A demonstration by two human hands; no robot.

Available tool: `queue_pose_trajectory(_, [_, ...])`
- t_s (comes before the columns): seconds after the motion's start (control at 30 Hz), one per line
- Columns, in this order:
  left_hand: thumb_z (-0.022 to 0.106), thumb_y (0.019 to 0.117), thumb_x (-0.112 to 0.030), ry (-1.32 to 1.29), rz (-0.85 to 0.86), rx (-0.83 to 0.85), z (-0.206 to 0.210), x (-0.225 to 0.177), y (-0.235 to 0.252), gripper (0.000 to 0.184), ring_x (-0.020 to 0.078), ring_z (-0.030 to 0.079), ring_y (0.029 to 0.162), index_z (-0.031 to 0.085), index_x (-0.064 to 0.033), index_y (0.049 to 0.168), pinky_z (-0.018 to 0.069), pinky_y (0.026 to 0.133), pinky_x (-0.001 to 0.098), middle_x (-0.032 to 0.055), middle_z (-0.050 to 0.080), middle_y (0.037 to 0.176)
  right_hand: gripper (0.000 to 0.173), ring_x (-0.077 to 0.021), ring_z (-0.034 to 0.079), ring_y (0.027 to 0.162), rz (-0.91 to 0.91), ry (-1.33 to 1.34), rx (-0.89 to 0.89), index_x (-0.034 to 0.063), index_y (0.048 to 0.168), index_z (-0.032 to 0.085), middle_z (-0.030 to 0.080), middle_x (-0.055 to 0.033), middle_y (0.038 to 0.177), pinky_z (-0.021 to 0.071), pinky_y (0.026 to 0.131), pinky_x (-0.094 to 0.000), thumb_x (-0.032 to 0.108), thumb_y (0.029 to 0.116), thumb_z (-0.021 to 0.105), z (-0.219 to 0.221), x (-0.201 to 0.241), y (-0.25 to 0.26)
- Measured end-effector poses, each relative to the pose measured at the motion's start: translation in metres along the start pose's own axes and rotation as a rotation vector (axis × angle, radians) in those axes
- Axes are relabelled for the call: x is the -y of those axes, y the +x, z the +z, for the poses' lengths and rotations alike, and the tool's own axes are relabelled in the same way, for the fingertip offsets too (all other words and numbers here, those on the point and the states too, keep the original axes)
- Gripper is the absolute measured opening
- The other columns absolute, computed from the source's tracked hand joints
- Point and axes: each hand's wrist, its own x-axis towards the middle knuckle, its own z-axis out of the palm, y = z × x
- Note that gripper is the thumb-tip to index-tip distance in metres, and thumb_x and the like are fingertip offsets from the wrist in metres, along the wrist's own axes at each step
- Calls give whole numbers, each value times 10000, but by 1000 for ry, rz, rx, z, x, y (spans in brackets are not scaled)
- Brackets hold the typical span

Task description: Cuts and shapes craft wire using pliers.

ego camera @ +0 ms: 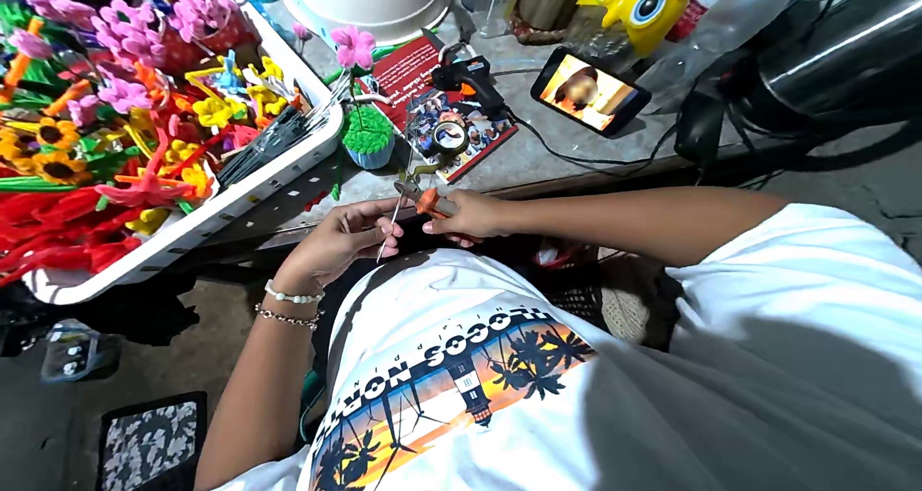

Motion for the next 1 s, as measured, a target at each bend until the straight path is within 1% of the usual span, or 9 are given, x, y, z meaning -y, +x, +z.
queue_pose_trajectory(0.07, [504, 1009, 83, 27, 2, -17, 0, -1, 4, 453, 115, 687, 741, 564, -60, 1435, 611, 724, 250, 70, 695, 946, 346, -105, 503, 447, 32, 23, 33, 24, 1068, 571, 543, -45, 618, 427, 428, -233, 347, 1002, 674, -7, 5, 3])
queue_pose_trajectory(0.13, [517, 1013, 68, 37, 2, -23, -3, 1, 9, 450, 122, 692, 753, 557, -61, 1442, 614, 736, 264, 77, 695, 957, 308, -103, 491, 461, 98, 64, 108, 34, 1104, 538, 513, -30, 633, 438, 444, -239, 303, 1014, 660, -15, 12, 5])
queue_pose_trajectory(0.27, [526, 1013, 56, 37, -9, -16, -8, 3, 19, 440, 115, 703, 777, 547, -52, 1440, 615, 750, 258, 61, 703, 960, 247, -88, 405, 363, 162, 177, 118, 28, 976, 522, 417, -21, 521, 397, 366, -213, 230, 1011, 659, -18, 15, 5])
queue_pose_trajectory(0.43, [515, 1009, 79, -21, -64, -38, -5, 0, 23, 431, 124, 690, 775, 550, -27, 1426, 607, 754, 267, 71, 685, 953, 220, -75, 403, 365, 253, 149, 179, 37, 944, 527, 420, -9, 536, 397, 366, -201, 217, 1030, 619, -27, 24, 4])
queue_pose_trajectory(0.5, [517, 1010, 74, -30, -64, -28, -7, 3, 24, 435, 122, 694, 778, 550, -36, 1430, 610, 758, 267, 72, 687, 962, 227, -68, 392, 360, 268, 150, 182, 35, 917, 525, 409, -4, 530, 392, 360, -195, 208, 1030, 618, -27, 25, 4])
queue_pose_trajectory(0.57, [514, 1012, 68, -43, -55, -16, -9, 7, 24, 442, 119, 697, 779, 551, -49, 1437, 612, 755, 266, 73, 691, 967, 207, -66, 392, 360, 280, 155, 178, 34, 929, 530, 412, -4, 531, 393, 359, -195, 193, 1023, 624, -27, 26, 4])
queue_pose_trajectory(0.67, [522, 1007, 67, -52, -36, 2, -10, 9, 24, 446, 113, 691, 761, 549, -47, 1437, 611, 735, 258, 70, 691, 956, 197, -67, 397, 359, 289, 153, 174, 32, 954, 526, 422, -9, 536, 389, 354, -194, 187, 1023, 625, -27, 26, 5])
queue_pose_trajectory(0.9, [530, 1003, 77, -77, -31, -7, -6, 9, 22, 430, 108, 700, 769, 563, -45, 1414, 613, 741, 256, 61, 699, 947, 200, -65, 391, 360, 312, 130, 191, 39, 889, 519, 414, -4, 523, 385, 359, -194, 158, 1020, 613, -28, 30, 6])
queue_pose_trajectory(1.0, [528, 998, 90, -85, -24, 1, -4, 8, 21, 441, 104, 697, 775, 552, -41, 1419, 608, 742, 254, 60, 699, 955, 204, -63, 397, 370, 279, 116, 196, 40, 912, 515, 413, -1, 530, 388, 371, -189, 177, 1032, 607, -28, 27, 7])
